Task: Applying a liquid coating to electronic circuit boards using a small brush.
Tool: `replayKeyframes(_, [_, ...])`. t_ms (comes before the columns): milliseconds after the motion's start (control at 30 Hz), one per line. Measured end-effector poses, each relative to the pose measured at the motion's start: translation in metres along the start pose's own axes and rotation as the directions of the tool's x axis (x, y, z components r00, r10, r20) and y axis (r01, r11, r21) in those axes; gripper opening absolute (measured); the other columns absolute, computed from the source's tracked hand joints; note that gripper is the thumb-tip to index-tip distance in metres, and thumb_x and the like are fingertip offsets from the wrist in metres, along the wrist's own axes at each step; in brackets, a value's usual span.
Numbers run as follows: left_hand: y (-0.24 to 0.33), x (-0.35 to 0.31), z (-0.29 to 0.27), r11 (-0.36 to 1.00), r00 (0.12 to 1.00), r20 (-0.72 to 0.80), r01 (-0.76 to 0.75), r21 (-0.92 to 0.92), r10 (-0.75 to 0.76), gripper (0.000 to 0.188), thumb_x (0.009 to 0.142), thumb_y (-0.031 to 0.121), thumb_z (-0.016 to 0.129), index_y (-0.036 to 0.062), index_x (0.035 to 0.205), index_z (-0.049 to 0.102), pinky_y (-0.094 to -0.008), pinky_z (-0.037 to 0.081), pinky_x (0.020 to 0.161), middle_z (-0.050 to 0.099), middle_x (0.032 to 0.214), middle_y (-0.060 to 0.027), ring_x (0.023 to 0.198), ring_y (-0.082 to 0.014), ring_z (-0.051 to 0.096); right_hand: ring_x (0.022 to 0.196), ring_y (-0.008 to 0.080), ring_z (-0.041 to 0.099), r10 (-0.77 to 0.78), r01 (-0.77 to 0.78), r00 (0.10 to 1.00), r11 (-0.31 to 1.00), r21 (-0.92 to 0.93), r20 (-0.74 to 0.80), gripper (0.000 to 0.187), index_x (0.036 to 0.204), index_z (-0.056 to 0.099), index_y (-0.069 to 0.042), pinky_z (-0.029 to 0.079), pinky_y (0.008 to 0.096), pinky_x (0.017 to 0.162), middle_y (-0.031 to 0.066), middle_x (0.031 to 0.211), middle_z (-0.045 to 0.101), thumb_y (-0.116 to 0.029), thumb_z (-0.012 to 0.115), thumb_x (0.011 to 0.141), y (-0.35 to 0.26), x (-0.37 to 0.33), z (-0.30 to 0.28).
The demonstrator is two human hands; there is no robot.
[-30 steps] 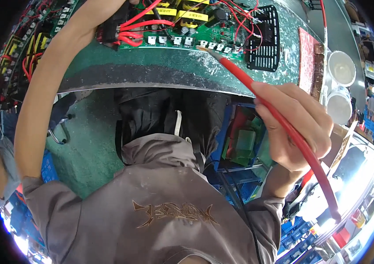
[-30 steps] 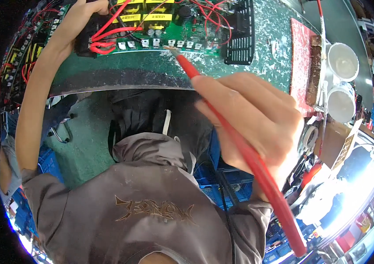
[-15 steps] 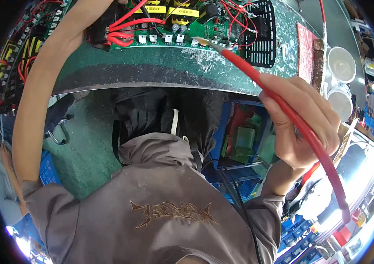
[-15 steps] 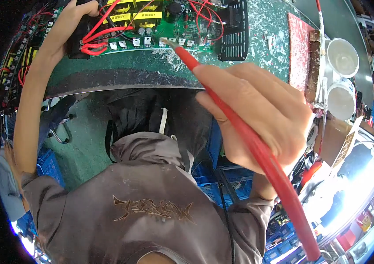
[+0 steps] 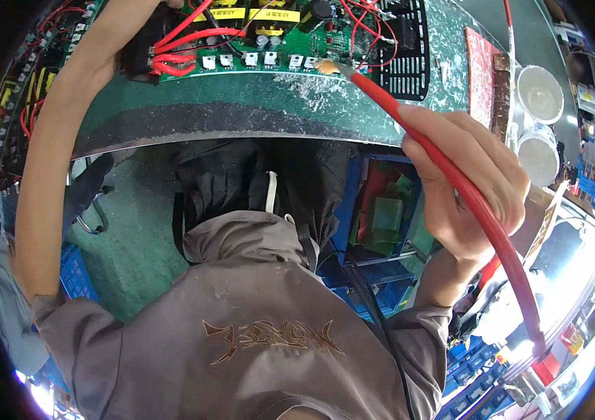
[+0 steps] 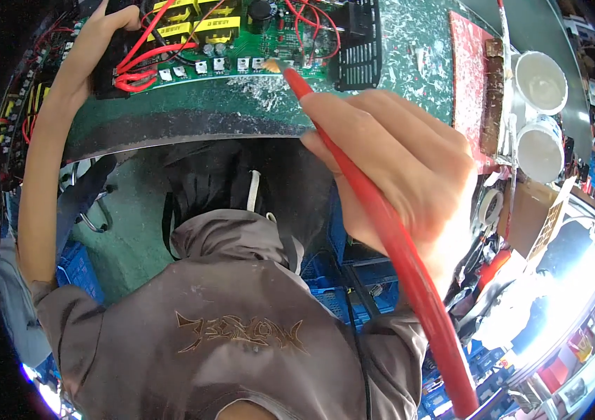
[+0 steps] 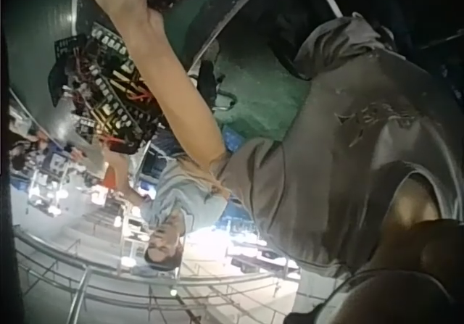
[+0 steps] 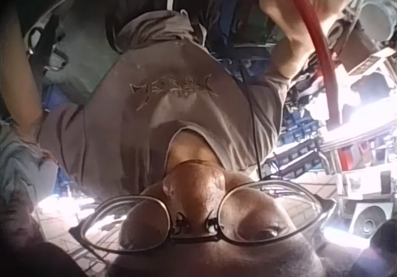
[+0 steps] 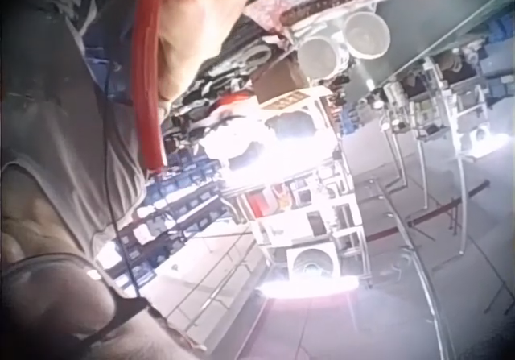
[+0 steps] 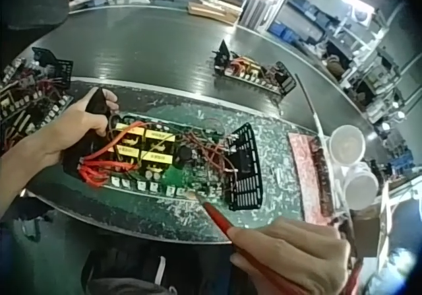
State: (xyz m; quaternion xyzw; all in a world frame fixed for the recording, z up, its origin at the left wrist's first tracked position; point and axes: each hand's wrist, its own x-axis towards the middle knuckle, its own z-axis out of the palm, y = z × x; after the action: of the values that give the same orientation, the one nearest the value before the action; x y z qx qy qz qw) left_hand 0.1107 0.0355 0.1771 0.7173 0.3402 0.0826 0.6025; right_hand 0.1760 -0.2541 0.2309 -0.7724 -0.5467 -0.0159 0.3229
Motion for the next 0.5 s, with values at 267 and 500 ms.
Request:
replayKeyframes(267, [0.006, -0.002, 0.004, 0.998, 1.000, -0.009, 0.013, 0.053, -0.012, 0.034, 0.075, -0.004, 0.049, 0.0066, 0.107, 0.045, -0.0236, 0.042, 0.072, 0.047, 0.093, -0.0026, 0.080, -0.0121, 0.046, 0.058, 0.0227, 0.062, -0.033, 0.033, 0.999, 0.998, 0.046, -0.011, 0.022, 0.089, 0.068, 0.009, 0.047, 0.0275, 0.053, 0.0167, 0.070, 0.064, 0.008, 0.071, 0.066, -0.004, -0.007, -0.013])
replayKeyframes(500, [-0.032, 0.023, -0.024, 0.971, 0.981, 0.102, -0.182, 0.157, 0.168, 0.033, 0.088, 0.015, 0.053, 0.0062, 0.119, 0.054, -0.0224, 0.039, 0.078, 0.054, 0.089, 0.0038, 0.078, -0.0054, 0.045, 0.057, 0.0239, 0.062, -0.036, 0.028, 0.991, 0.998, -0.063, -0.132, 0.022, 0.088, 0.068, 0.010, 0.048, 0.0278, 0.055, 0.0170, 0.070, 0.065, 0.004, 0.070, 0.067, -0.008, -0.013, -0.029])
